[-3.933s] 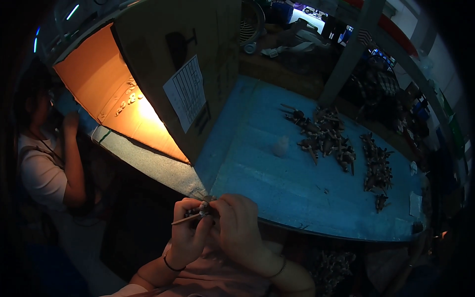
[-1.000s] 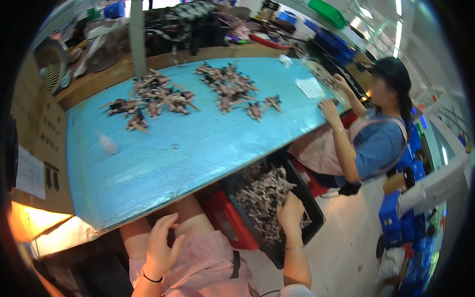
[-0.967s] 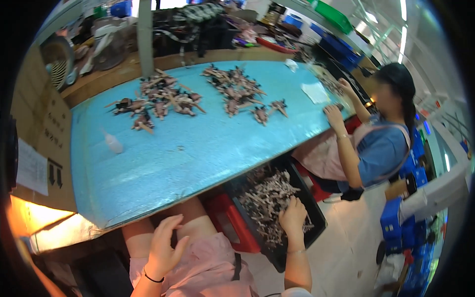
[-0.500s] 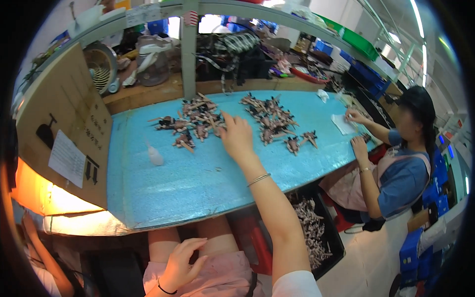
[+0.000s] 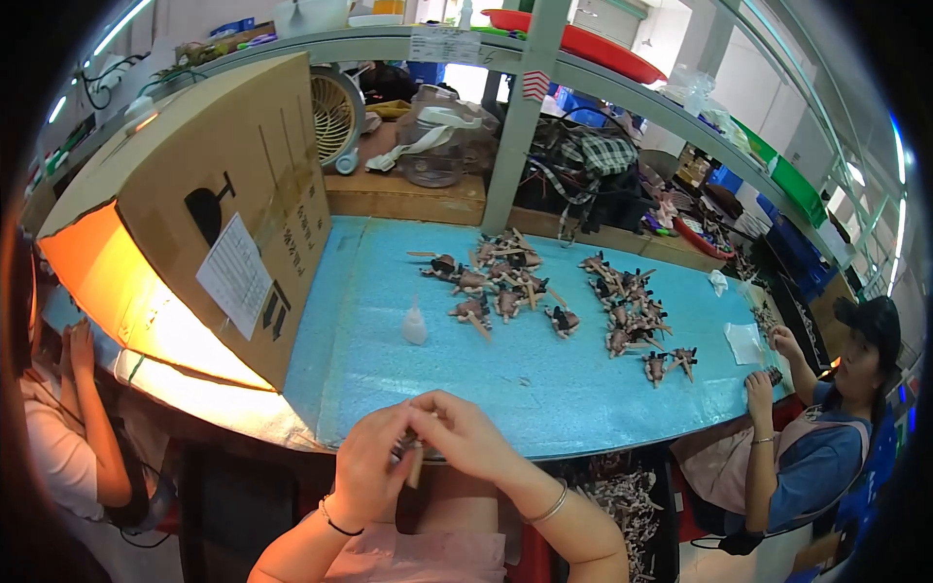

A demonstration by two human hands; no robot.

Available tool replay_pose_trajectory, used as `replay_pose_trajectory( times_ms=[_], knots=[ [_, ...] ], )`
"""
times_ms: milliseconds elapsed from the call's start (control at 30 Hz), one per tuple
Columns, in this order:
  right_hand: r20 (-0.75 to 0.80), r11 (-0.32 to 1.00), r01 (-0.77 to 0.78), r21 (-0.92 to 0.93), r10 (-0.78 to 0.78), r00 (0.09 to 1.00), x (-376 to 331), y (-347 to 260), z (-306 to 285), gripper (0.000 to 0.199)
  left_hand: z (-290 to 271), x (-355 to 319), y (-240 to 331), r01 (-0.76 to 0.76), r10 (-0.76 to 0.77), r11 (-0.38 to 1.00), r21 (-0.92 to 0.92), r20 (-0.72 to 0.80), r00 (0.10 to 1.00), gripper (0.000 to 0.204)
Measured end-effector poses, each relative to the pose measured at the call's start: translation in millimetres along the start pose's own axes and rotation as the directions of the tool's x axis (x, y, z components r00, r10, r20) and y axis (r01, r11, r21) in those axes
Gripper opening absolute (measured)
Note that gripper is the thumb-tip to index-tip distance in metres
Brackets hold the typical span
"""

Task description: The person assembles figurines by applying glue onto figurine parts with a bottle, attaching pieces together by hand, and arranging the figurines on the table.

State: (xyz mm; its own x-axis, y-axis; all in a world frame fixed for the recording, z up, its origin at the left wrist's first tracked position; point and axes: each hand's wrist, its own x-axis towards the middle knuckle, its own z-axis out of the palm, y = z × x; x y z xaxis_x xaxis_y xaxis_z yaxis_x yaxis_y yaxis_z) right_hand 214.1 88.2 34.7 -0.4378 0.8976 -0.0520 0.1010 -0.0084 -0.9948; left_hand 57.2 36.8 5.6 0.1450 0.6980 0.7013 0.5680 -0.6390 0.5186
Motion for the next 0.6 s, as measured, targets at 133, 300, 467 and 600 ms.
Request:
replay_pose_trajectory(
  times_ms=[133, 300, 467, 600],
  knots=[
    [-0.313, 0.871, 0.227, -0.435, -0.383, 0.869, 51, 22, -16, 0.034, -5, -18, -6, 0.420, -0.602, 0.490, -0.764, 0.052, 0.797, 0.029],
    [-0.209, 0.667, 0.293, -0.685, -0.566, 0.797, 101, 49, -25, 0.045, -13, -27, -12, 0.379, -0.684, 0.176, -0.909, 0.164, 0.711, 0.027],
    [-0.186, 0.713, 0.162, -0.682, -0.383, 0.905, 108, 40, -15, 0.044, -28, -24, -5, 0.417, -0.660, 0.258, -0.871, 0.157, 0.735, 0.030],
    [-0.093, 0.951, 0.268, -0.153, -0.284, 0.954, 56, 22, -3, 0.034, -38, -27, -8, 0.399, -0.626, 0.442, -0.803, 0.042, 0.778, 0.034]
  ],
)
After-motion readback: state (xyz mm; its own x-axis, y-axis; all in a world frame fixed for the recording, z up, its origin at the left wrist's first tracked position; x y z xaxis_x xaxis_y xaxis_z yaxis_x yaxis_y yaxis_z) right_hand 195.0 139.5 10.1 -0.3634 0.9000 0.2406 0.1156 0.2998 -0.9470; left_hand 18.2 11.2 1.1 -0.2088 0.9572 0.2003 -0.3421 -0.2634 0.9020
